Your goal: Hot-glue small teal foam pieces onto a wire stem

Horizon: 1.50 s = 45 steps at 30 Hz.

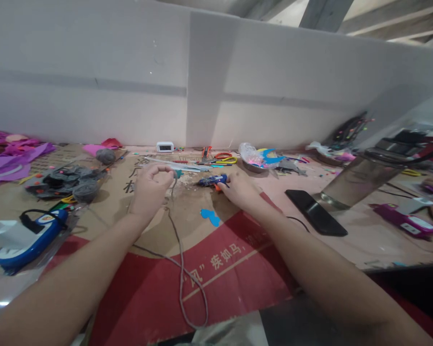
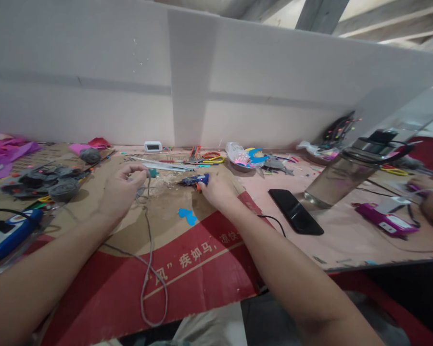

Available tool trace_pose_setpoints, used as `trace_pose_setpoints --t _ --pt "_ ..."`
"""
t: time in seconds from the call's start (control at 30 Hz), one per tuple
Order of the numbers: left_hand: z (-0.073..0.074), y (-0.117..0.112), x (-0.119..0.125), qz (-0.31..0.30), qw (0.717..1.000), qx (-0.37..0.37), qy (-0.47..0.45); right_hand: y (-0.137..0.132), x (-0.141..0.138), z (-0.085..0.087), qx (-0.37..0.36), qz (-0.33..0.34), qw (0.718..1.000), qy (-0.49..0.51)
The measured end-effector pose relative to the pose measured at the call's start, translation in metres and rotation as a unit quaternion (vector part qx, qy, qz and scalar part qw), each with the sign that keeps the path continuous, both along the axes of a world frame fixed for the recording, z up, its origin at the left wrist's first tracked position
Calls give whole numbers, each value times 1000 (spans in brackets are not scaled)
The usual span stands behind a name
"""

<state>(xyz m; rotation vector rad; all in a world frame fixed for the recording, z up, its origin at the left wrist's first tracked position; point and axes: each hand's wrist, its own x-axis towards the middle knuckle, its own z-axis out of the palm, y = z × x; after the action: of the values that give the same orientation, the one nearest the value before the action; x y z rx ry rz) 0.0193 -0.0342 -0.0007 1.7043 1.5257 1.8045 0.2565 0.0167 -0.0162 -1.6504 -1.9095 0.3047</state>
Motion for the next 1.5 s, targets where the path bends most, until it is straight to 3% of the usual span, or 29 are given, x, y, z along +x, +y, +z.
trace_pose_setpoints --t 0.07,0.1,0.17,0.23,0.33,0.4,0.43,0.5,0.57,0.67,0.73,0.97,1.37,1.5 --pt "3 -3 1 66 987 67 128 -11 -8 5 101 17 995 11" --pt "4 -4 2 88 977 92 172 -18 -15 7 111 48 991 55" --pt "5 -6 3 92 962 126 224 -32 -34 10 64 144 968 196" --pt "4 -8 4 45 959 139 243 -43 -55 11 -19 219 907 360" --pt "4 -11 5 -29 968 101 227 -51 -76 11 -142 253 797 529" --pt "5 -12 6 -48 977 59 197 -51 -82 10 -193 251 758 571" --pt "5 -13 7 -48 983 39 174 -50 -82 9 -201 245 754 575" --pt "6 -14 9 -43 993 3 110 -46 -81 7 -181 229 778 556" --pt "7 -15 11 -47 998 -37 37 -42 -79 4 -125 221 825 505" --pt "7 -15 16 -80 991 -99 -44 -38 -75 1 -28 229 885 405" --pt "6 -14 19 -96 985 -124 -75 -38 -73 0 22 231 906 355" --pt "6 -13 22 -152 969 -127 -148 -42 -66 5 105 228 925 285" --pt "7 -16 21 -112 984 -114 -82 -46 -66 8 124 220 945 209" --pt "8 -17 23 -134 978 -122 -107 -47 -66 11 128 215 951 179"
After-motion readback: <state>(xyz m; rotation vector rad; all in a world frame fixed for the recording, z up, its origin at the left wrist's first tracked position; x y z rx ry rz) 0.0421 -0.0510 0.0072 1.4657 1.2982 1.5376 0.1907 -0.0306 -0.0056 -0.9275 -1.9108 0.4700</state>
